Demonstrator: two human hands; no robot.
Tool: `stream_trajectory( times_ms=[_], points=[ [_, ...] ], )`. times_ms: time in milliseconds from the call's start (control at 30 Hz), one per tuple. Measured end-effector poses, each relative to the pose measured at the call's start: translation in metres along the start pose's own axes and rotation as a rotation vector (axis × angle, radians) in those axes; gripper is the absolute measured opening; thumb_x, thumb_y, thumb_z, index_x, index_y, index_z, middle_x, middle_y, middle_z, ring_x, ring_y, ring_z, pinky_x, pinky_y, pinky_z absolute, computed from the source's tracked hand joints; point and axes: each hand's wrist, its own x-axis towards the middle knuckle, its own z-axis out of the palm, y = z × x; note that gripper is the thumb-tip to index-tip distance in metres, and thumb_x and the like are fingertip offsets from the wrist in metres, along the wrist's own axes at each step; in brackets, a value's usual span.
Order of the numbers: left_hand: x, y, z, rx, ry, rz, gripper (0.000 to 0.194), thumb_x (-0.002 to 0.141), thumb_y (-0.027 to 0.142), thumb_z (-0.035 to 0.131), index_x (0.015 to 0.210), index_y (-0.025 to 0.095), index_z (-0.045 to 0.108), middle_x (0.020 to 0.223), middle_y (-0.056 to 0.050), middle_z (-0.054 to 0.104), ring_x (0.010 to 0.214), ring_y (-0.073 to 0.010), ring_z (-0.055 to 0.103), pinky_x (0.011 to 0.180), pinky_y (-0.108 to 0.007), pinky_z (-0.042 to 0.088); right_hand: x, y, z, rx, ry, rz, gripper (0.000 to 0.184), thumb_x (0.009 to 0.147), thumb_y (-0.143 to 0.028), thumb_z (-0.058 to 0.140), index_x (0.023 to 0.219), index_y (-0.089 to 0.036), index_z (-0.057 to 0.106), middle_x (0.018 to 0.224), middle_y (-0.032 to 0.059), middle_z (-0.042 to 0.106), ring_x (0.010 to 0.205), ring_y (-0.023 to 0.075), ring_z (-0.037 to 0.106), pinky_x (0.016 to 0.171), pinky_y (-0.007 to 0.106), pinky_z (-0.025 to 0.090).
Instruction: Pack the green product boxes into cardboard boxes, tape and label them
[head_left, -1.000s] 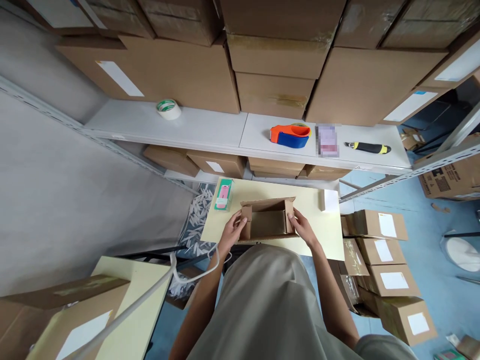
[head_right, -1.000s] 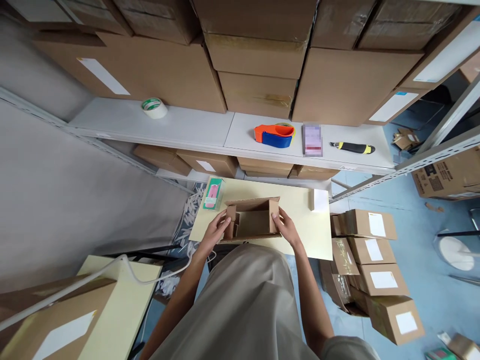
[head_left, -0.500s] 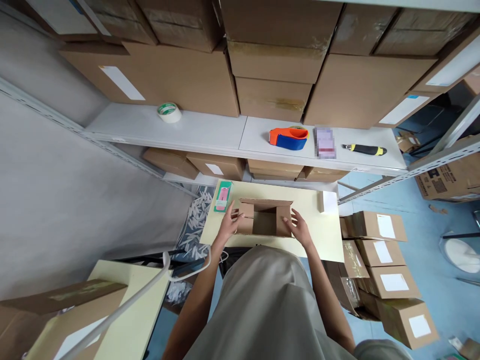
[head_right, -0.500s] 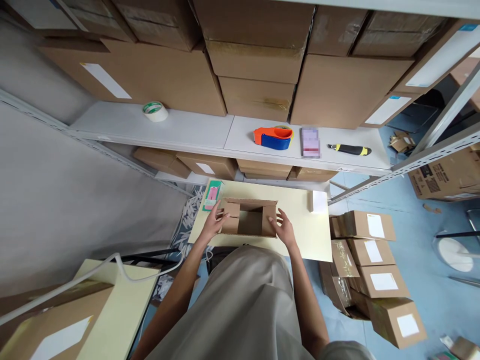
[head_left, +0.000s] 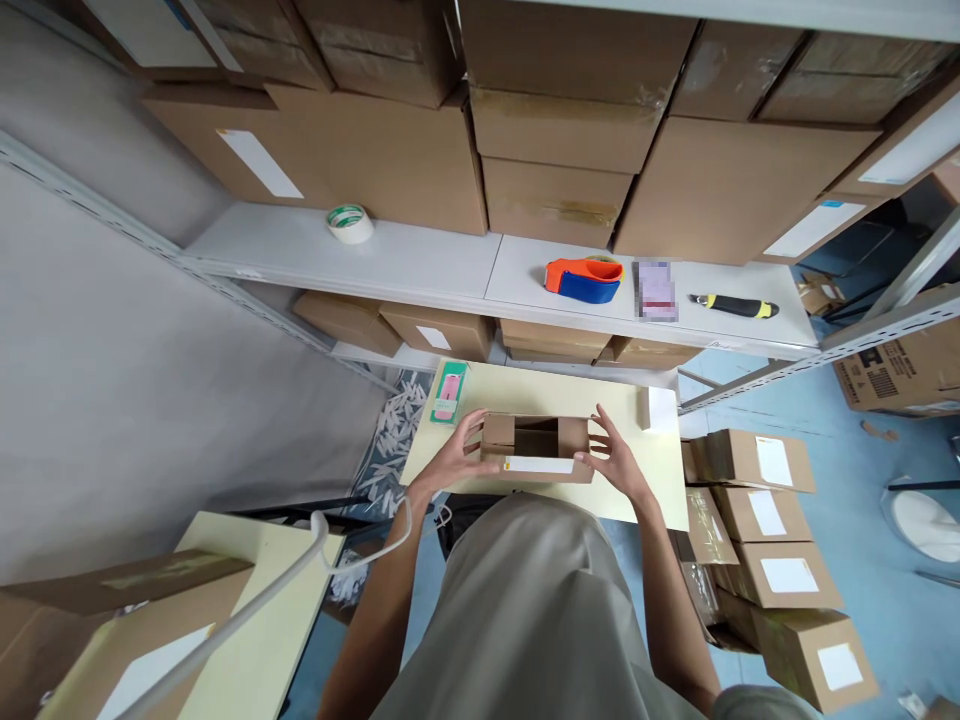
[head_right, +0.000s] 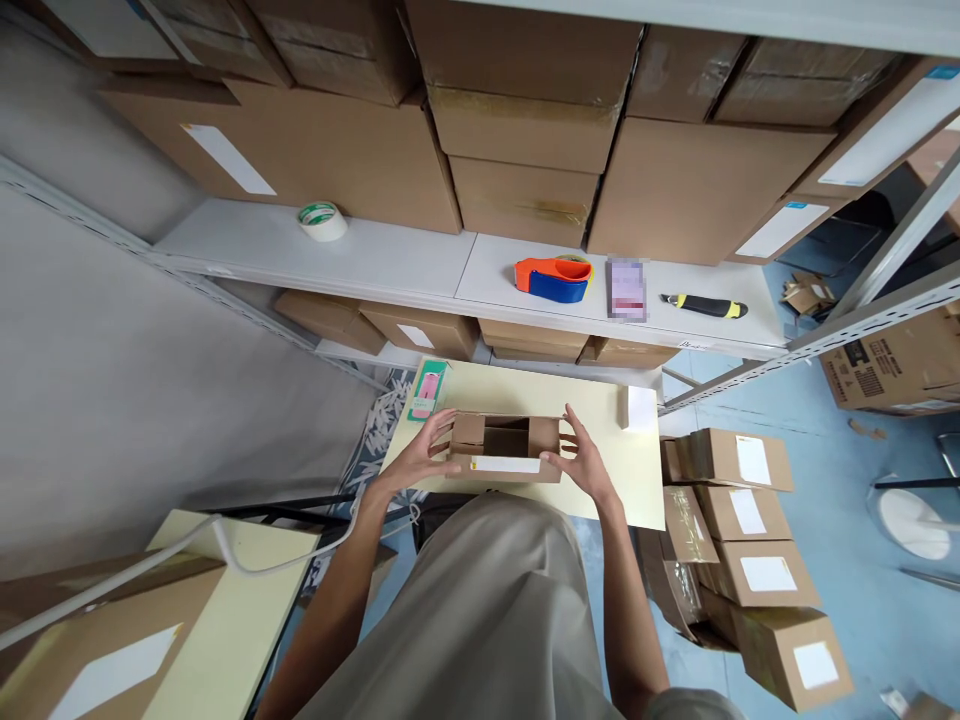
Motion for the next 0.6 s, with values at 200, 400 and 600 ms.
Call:
stream_trajectory(
  times_ms=[200, 400, 600],
  points=[
    [0.01, -0.026, 0.014, 0.103, 0.219, 0.072, 0.042, 0.082, 0.058, 0.087, 0.101, 0.023, 0.076, 0.154, -0.014, 0.062, 0.147, -0.0346, 0.061, 0.113, -0.045, 0.06, 0.006, 0.004, 0.014, -0.259, 0.122, -0.121, 0.049, 0.095, -0.07, 0.075, 0.12, -0.029, 0.08, 0.143, 0.0119, 0.067, 0.109, 0.03, 0.076, 0.095, 0.051, 0.069],
    [0.02, -0.055, 0.021, 0.032, 0.338, 0.052, 0.043, 0.086, 0.063, 0.081, 0.098, 0.022, 0.08, 0.138, -0.015, 0.071, 0.132, -0.0334, 0.07, 0.106, -0.044, 0.06, 0.01, 0.016, 0.026, -0.132, 0.117, -0.089, 0.052, 0.098, -0.074, 0.069, 0.119, -0.027, 0.077, 0.144, 0.0145, 0.066, 0.126, 0.0322, 0.071, 0.098, 0.049, 0.067],
    [0.026, -0.079, 0.021, -0.356, 0.488, -0.156, 0.068, 0.07, 0.068, 0.092, 0.119, 0.025, 0.074, 0.126, -0.011, 0.079, 0.121, -0.0284, 0.074, 0.108, -0.043, 0.057, 0.016, 0.04, 0.031, 0.143, 0.142, 0.327, 0.137, 0.073, -0.088, 0.083, 0.179, -0.025, 0.023, 0.176, 0.0256, 0.042, 0.157, 0.042, 0.051, 0.126, 0.062, 0.047]
  ],
)
